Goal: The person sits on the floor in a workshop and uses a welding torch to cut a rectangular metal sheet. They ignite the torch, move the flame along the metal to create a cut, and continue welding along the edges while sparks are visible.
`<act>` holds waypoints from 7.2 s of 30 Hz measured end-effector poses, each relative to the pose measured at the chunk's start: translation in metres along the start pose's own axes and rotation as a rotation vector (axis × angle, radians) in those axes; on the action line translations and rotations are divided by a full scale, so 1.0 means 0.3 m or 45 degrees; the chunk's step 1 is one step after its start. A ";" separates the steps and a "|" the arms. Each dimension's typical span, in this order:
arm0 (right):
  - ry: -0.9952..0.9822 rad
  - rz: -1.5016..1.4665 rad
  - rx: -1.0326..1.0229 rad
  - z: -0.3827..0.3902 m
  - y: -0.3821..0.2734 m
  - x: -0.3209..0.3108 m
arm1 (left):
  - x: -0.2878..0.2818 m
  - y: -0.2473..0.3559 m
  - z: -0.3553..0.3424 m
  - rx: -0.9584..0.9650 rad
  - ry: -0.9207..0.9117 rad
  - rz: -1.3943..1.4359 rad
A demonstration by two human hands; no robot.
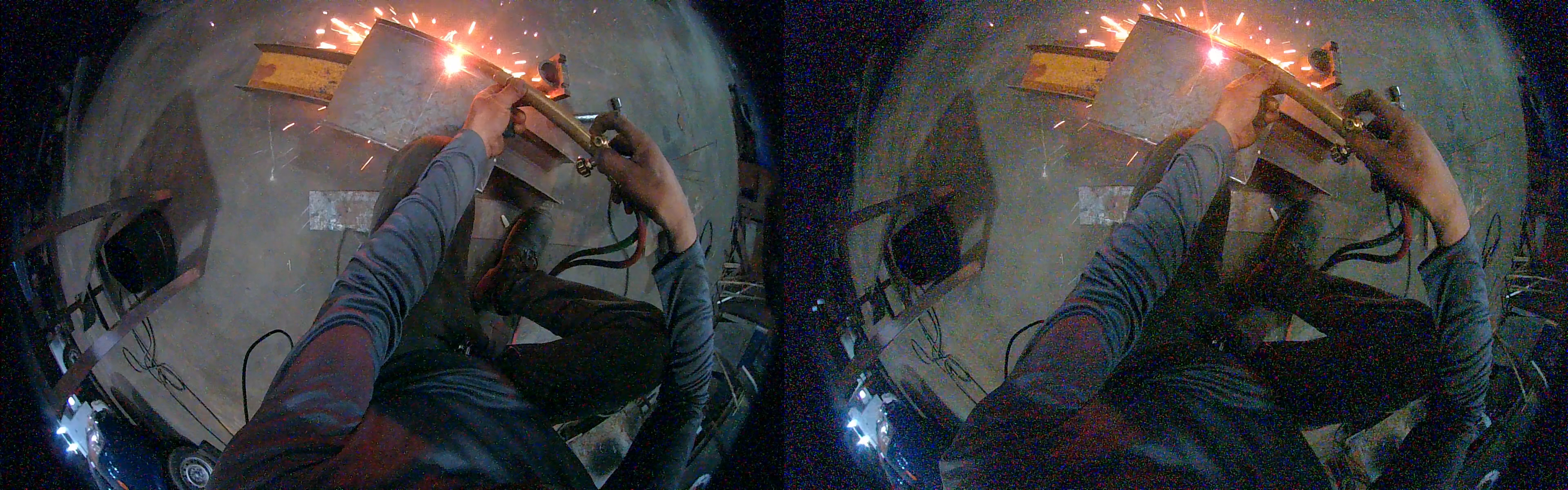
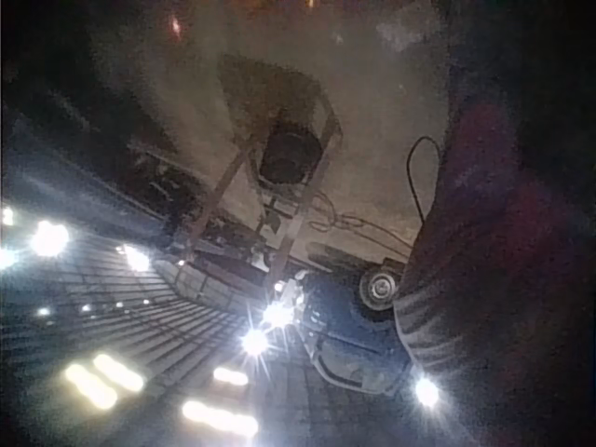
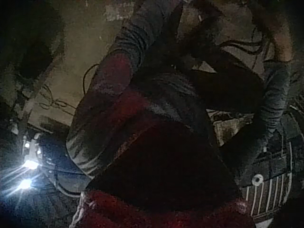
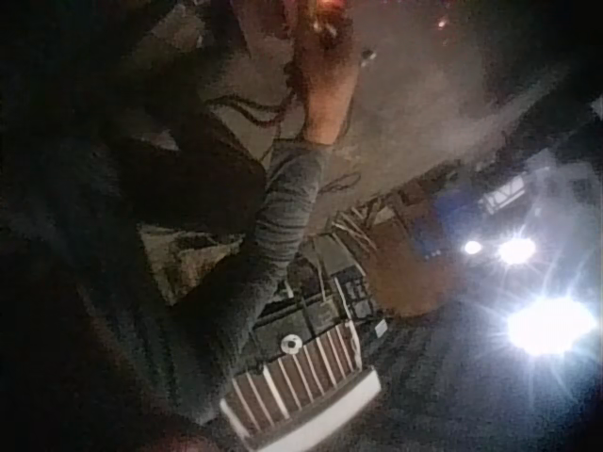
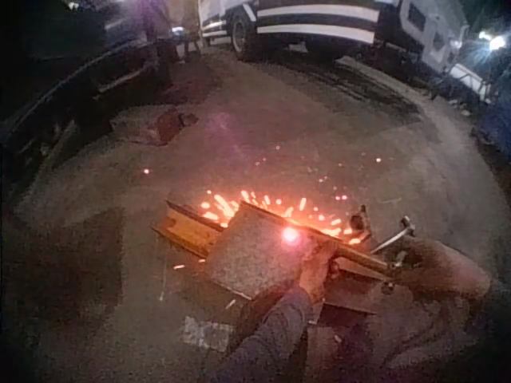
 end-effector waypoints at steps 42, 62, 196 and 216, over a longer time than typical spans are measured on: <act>-0.003 -0.052 0.085 0.025 -0.021 -0.005 | 0.015 0.007 0.000 0.008 -0.034 -0.033; -0.093 -0.177 0.138 0.014 0.016 0.005 | 0.011 -0.003 0.004 -0.044 -0.017 -0.018; -0.077 -0.890 0.336 0.022 0.163 0.093 | -0.009 -0.060 -0.027 -0.104 -0.082 -0.280; -0.058 -0.802 0.352 0.030 0.144 0.081 | 0.017 -0.014 0.002 -0.020 -0.051 -0.199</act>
Point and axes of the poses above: each hand's wrist, its own z-axis away from the middle knuckle, its own x-axis out of the palm, y = z × x, the point moved 9 cm from there along -z, towards the middle knuckle, and after that the axes turned 8 degrees about x, right-handed, at the moved point
